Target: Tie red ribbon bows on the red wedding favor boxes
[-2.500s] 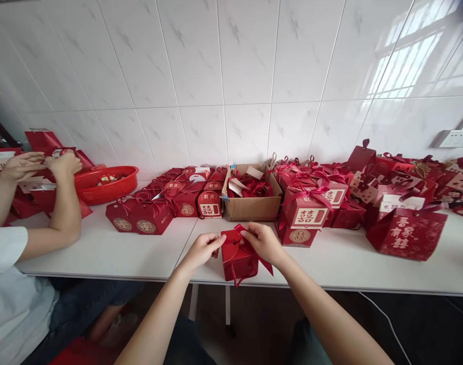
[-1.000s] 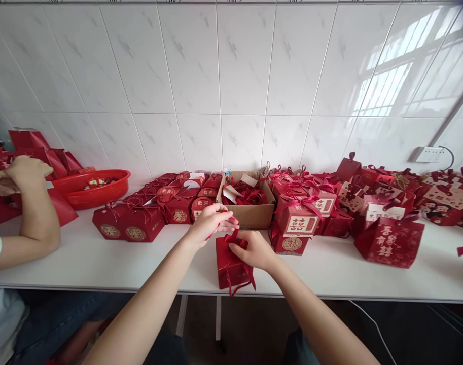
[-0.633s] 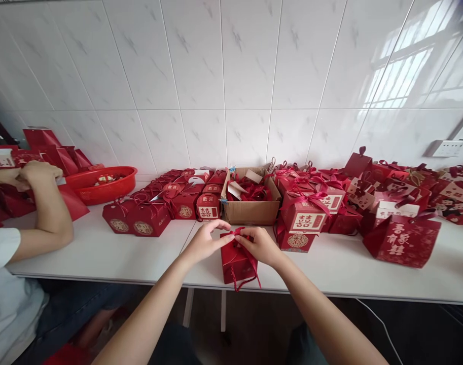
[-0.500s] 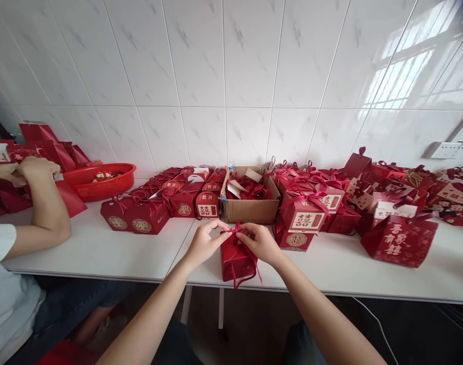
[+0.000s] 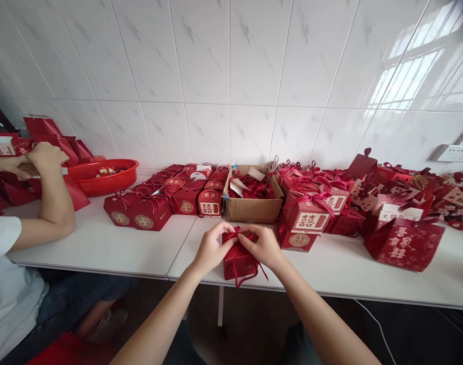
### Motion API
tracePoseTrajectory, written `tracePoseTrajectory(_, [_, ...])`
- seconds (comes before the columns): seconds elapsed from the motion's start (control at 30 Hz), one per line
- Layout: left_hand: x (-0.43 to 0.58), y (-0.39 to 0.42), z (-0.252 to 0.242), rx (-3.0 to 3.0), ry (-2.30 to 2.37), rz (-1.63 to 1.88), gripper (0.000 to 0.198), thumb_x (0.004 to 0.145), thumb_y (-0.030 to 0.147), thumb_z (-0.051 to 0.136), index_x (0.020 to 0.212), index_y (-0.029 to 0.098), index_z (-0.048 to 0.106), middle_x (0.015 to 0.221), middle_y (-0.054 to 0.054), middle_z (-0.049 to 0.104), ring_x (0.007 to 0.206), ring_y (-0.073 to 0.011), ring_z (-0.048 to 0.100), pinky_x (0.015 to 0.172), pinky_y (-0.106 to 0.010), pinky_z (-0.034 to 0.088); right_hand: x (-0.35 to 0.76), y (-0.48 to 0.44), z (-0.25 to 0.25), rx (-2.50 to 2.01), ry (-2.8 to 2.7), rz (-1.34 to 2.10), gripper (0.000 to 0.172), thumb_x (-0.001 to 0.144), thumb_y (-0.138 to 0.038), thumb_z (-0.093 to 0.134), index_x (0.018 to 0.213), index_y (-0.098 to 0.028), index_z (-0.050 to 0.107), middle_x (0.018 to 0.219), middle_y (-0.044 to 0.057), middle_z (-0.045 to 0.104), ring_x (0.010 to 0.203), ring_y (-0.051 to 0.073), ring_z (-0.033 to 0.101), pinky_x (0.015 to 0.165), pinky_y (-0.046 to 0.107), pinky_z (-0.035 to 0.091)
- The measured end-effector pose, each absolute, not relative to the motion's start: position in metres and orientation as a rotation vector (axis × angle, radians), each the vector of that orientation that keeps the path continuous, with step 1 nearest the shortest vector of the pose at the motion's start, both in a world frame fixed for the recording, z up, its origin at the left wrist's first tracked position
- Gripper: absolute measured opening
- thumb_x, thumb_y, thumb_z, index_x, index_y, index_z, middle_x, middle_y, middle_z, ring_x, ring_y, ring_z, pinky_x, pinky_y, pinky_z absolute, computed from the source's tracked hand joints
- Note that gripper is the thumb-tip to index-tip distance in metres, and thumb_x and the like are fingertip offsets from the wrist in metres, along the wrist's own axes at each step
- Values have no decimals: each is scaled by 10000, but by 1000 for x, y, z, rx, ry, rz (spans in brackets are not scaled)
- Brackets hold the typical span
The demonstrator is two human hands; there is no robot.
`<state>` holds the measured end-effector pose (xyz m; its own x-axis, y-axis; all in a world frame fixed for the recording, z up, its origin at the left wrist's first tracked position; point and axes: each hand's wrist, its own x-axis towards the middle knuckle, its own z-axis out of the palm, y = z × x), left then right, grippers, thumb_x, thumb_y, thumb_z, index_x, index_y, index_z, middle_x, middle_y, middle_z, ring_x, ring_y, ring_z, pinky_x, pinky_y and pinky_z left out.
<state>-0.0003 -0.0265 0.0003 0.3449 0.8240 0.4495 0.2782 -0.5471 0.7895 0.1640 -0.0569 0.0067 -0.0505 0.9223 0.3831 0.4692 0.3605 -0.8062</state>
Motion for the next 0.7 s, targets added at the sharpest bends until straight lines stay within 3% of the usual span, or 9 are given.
tracePoseTrajectory(0.17, [-2, -24, 1, 2044, 975, 1183, 31, 794, 207, 582, 819, 195, 596, 844, -28, 665, 848, -178, 628, 828, -302, 493, 162, -63, 5, -1320, -1718, 492, 194, 761, -237, 654, 933, -220, 741, 848, 26, 720, 679, 167, 634, 667, 279, 502])
tracePoseTrajectory(0.47, [1, -27, 4, 2140, 988, 1162, 88, 788, 143, 532, 793, 205, 595, 812, -15, 679, 798, -169, 641, 775, -274, 499, 162, -60, -7, -1381, -1727, 190, 170, 839, -234, 590, 791, -223, 753, 1015, 98, 558, 884, 231, 547, 810, 394, 485])
tracePoseTrajectory(0.7, [4, -26, 10, 2290, 985, 1086, 170, 789, 95, 480, 786, 225, 590, 813, -6, 682, 768, -170, 631, 743, -274, 471, 168, -54, 0, -1512, -1650, 578, 165, 834, -260, 582, 745, -202, 708, 1168, 85, 584, 1162, 285, 478, 987, 472, 346])
